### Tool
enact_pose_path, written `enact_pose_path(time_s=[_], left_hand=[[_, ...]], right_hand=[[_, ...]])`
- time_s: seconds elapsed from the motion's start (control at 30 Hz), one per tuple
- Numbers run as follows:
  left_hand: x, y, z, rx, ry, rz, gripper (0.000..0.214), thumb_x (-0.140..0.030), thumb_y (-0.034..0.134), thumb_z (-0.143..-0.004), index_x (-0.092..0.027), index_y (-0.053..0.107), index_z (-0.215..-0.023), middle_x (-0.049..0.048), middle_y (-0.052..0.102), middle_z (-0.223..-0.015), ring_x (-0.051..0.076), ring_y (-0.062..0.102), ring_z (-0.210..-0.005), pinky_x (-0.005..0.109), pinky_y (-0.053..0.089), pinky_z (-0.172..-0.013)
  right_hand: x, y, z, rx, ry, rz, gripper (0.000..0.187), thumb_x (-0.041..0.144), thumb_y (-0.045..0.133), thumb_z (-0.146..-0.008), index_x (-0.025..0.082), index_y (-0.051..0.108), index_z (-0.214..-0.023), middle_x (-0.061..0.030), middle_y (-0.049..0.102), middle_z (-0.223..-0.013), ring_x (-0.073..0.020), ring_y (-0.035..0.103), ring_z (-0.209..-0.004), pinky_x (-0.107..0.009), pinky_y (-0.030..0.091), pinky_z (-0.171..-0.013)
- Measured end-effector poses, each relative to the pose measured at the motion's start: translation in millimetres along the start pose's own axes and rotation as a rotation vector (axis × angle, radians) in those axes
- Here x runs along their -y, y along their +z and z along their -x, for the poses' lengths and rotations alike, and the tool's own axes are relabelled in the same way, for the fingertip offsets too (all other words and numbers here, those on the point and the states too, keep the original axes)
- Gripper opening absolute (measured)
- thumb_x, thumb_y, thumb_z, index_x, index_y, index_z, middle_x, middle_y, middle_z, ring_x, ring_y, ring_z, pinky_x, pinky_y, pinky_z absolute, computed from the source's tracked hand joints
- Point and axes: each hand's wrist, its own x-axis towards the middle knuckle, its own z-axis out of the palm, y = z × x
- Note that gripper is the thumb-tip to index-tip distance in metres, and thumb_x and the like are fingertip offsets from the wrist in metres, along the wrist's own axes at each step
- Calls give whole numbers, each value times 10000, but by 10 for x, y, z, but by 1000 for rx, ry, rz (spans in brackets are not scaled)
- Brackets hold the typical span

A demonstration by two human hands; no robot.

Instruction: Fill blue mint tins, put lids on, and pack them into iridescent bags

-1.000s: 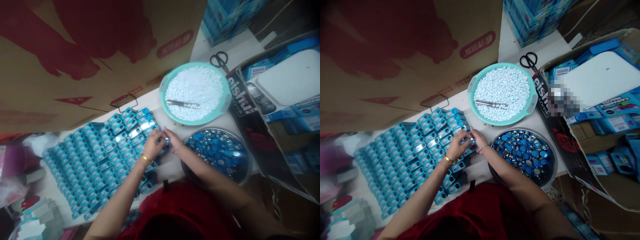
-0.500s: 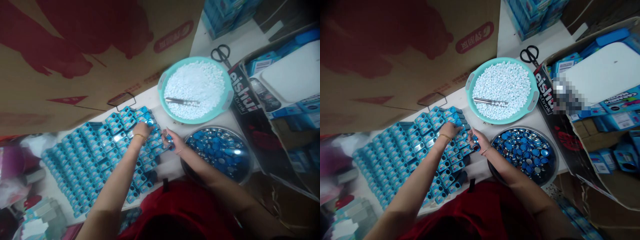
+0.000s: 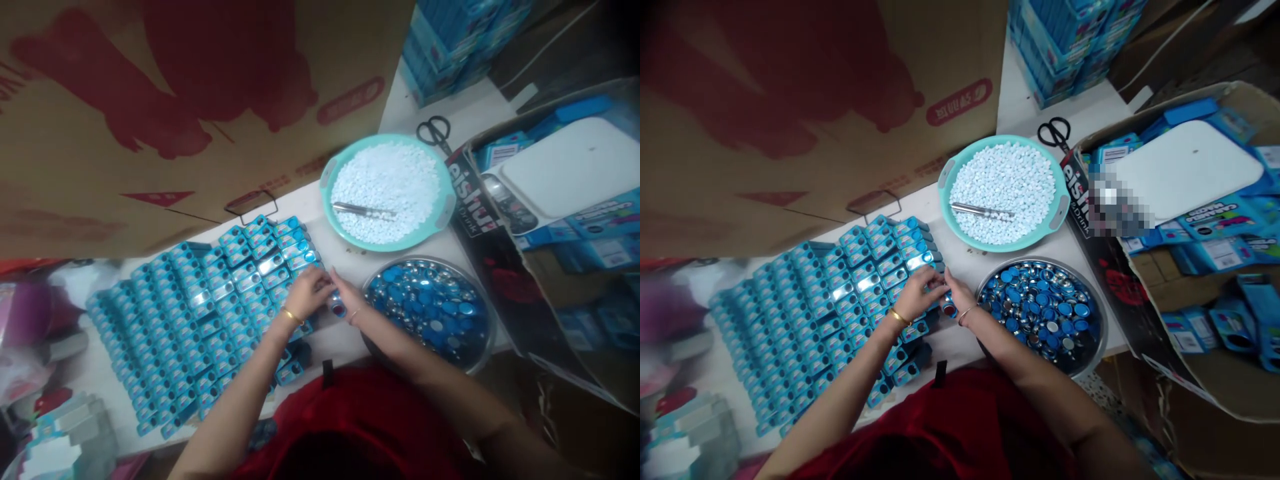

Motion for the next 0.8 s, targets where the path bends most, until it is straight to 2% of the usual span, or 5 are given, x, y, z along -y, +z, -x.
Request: enact_pose_path(time_s=[0.2, 0.4, 0.67, 0.73, 0.8], left_hand=[[33, 14, 105, -17, -147, -76, 184, -121, 509, -762, -188, 653, -855, 54, 598, -851, 164, 556, -776, 284, 455, -758], [149, -4, -52, -152, -434, -122, 163, -164, 462, -793, -180, 610, -859, 18, 604, -697, 154, 552, -657, 259, 427, -661], [194, -207, -571, 156, -677, -411, 235, -403, 603, -772, -193, 640, -671, 101, 681, -765, 256, 645, -774, 308, 422, -649], [75, -170, -278, 214, -733, -384, 255, -441, 642, -737, -205, 659, -639, 101, 683, -750, 272, 656, -776, 317, 444, -636], [-161, -69, 373, 162, -754, -317, 197, -443, 680, -706, -247, 692, -691, 74, 688, -763, 274, 663, -803, 314, 467, -621]], right_hand=[[-99, 91, 60, -95, 20, 31, 448, 608, 727, -647, 187, 608, -743, 36, 548, -535, -97, 479, -428, -221, 352, -395], [9, 74, 40, -30, -16, -19, 382, 545, 690, -693, 178, 612, -764, 31, 559, -540, -66, 416, -382, -198, 259, -357], [186, -61, 119, 36, -44, -48, 384, 520, 692, -698, 173, 621, -846, 26, 583, -579, -52, 381, -359, -196, 241, -362], [150, -64, 133, 19, -27, -15, 434, 566, 707, -673, 175, 627, -844, 26, 585, -578, -53, 388, -358, -194, 252, -366], [80, -54, 146, -16, -9, 14, 463, 597, 716, -651, 179, 638, -833, 30, 576, -567, -53, 386, -360, -192, 257, -364]])
